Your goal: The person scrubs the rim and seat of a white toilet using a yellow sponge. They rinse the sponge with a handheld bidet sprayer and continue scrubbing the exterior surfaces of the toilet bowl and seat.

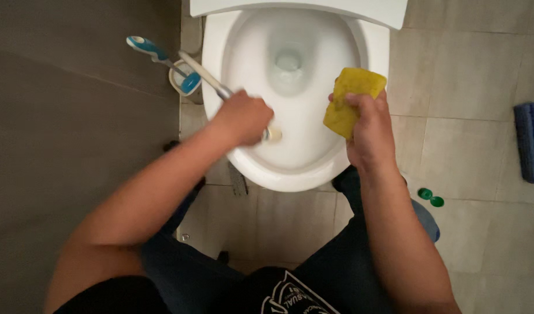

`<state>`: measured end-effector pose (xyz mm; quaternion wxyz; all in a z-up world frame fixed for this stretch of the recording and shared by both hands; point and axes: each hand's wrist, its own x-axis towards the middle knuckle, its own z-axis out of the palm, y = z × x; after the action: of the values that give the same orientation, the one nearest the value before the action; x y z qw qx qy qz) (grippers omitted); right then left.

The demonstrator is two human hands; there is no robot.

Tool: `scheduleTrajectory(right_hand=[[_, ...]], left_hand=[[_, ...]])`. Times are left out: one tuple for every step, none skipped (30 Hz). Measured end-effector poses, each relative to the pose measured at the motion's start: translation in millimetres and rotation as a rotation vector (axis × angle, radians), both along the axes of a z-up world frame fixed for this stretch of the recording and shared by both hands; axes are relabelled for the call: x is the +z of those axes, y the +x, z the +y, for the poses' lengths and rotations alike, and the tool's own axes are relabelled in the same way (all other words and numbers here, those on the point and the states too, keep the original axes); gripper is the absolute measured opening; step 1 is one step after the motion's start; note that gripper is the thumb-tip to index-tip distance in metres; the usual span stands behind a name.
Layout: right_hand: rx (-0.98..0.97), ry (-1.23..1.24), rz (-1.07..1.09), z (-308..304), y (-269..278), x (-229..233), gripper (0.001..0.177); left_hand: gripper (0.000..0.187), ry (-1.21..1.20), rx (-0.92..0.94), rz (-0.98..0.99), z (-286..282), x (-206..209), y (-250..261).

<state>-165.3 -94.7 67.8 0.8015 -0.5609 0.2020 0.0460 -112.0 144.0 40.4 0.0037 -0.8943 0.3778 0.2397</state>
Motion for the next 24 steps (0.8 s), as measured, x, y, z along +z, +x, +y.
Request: scheduleTrajectory(right_hand=[[-0.013,0.0,0.021,-3,-1,1,0.051],[-0.014,0.009,-0.012,-4,-2,2,0.051],[-0.016,0.018,-0.044,-5,-2,3,0.05],[-0.016,0.026,-0.081,-6,-1,5,0.049],[-0.022,0.015,-0.076,-7,-2,6,0.049],[-0.029,0.005,-0.07,-7,-4,8,0.05],[-0.036,-0.005,-0.064,-7,-4,9,0.05],[-0.04,0.008,-0.07,-7,-4,9,0.049],[-0.044,0.02,-0.075,-8,-4,9,0.049],[-0.048,0.032,-0.081,-8,-3,9,0.048],[-0.05,0.035,-0.089,-8,-3,9,0.048],[-0.05,0.039,-0.096,-8,-4,9,0.048],[-0.05,0.042,-0.102,-9,-4,8,0.048],[-0.055,0.041,-0.097,-9,-5,8,0.048],[-0.059,0.04,-0.092,-10,-5,9,0.047],[-0.065,0.038,-0.089,-11,-5,10,0.047],[-0.067,0.031,-0.086,-12,-6,11,0.046],[-0.07,0.024,-0.083,-13,-6,12,0.046],[-0.072,0.018,-0.08,-14,-7,12,0.046],[-0.074,0.033,-0.092,-15,-7,12,0.045],[-0.075,0.048,-0.105,-15,-8,13,0.044],[-0.077,0.063,-0.118,-16,-8,13,0.044],[-0.081,0.065,-0.111,-16,-7,13,0.044],[-0.086,0.065,-0.102,-16,-8,14,0.043]], left_hand=[[0.006,-0.003,0.045,-0.071,2,-5,13],[0.008,-0.006,0.089,-0.14,5,-8,29],[0.01,-0.023,0.167,-0.174,9,-10,42],[0.014,-0.042,0.246,-0.211,13,-12,55],[0.014,-0.069,0.272,-0.269,16,-15,63],[0.014,-0.096,0.296,-0.324,18,-18,70],[0.014,-0.123,0.32,-0.38,18,-24,76],[0.015,-0.156,0.338,-0.423,16,-30,81],[0.016,-0.188,0.356,-0.467,14,-38,85],[0.018,-0.221,0.375,-0.511,13,-46,90],[0.017,-0.238,0.387,-0.573,10,-53,96],[0.017,-0.253,0.402,-0.635,7,-60,100],[0.016,-0.268,0.416,-0.696,4,-65,104],[0.014,-0.233,0.44,-0.65,2,-69,109],[0.011,-0.199,0.463,-0.603,-2,-70,113],[0.009,-0.165,0.485,-0.558,-5,-69,115],[0.01,-0.164,0.465,-0.535,-7,-67,113],[0.01,-0.163,0.444,-0.513,-9,-63,109],[0.011,-0.162,0.423,-0.492,-12,-58,105],[0.013,-0.124,0.428,-0.43,-12,-51,98],[0.015,-0.087,0.433,-0.368,-12,-43,90],[0.017,-0.049,0.438,-0.308,-11,-34,83],[0.016,-0.054,0.393,-0.286,-8,-24,77],[0.016,-0.058,0.347,-0.262,-2,-13,71]])
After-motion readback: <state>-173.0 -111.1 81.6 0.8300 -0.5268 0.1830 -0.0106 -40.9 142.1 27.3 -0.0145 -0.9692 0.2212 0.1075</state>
